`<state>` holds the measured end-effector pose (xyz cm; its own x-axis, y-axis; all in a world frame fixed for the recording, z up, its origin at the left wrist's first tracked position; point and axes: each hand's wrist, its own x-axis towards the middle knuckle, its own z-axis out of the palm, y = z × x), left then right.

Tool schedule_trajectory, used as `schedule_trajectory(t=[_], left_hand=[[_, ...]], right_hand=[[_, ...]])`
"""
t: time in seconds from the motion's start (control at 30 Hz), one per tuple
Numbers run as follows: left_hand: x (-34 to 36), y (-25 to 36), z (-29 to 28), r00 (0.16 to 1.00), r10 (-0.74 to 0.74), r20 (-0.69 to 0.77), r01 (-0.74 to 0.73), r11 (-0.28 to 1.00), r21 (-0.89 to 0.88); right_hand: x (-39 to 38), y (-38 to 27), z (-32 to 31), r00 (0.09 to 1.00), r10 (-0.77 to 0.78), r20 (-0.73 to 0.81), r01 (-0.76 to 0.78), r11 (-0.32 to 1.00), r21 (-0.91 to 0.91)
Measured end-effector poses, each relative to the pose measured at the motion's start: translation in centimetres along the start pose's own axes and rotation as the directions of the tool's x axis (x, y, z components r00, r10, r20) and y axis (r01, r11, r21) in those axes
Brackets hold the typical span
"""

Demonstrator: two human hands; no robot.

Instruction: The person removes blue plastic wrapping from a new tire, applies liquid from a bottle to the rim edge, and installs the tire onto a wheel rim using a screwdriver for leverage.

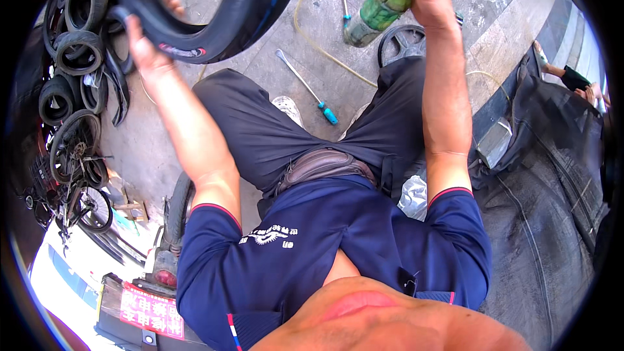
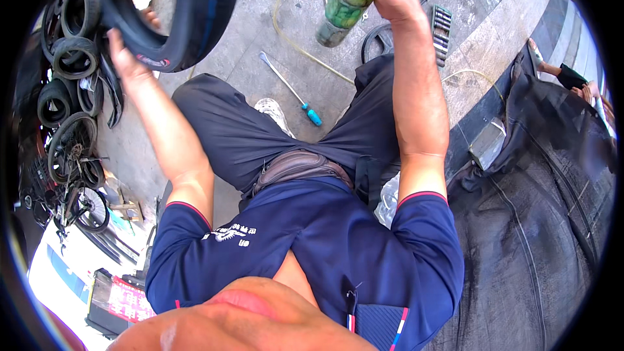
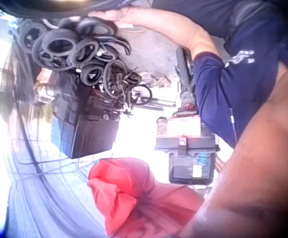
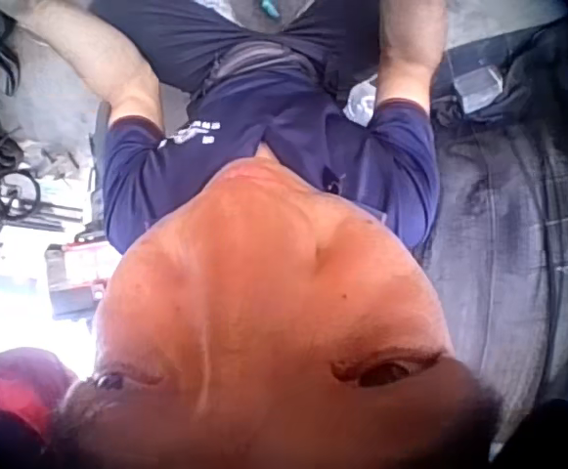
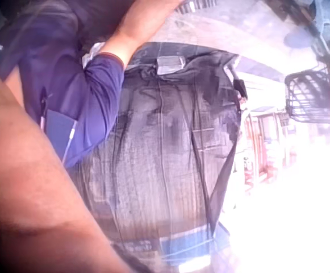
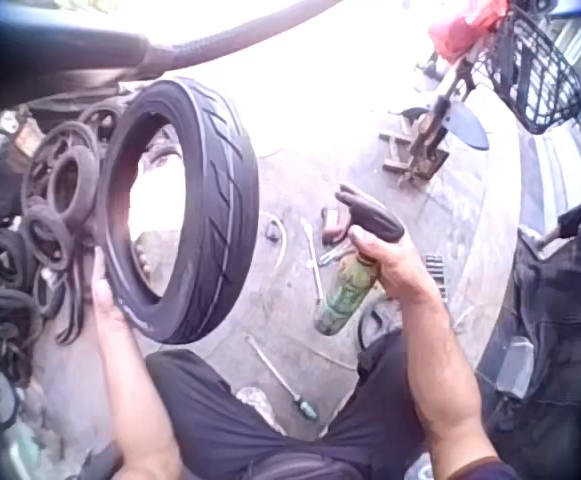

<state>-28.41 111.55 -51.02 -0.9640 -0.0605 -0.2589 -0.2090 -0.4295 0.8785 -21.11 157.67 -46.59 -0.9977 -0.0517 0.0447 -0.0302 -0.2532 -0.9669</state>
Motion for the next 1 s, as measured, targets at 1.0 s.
schedule_trajectory(t=[1.0], left_hand=[[1.8,-16.9,7.8,0.911,-0.384,-0.147,0.41,0.824,0.39]], right_hand=[[-0.7,-6.2,5.6,0.96,-0.018,0.281,0.045,0.995,-0.092]])
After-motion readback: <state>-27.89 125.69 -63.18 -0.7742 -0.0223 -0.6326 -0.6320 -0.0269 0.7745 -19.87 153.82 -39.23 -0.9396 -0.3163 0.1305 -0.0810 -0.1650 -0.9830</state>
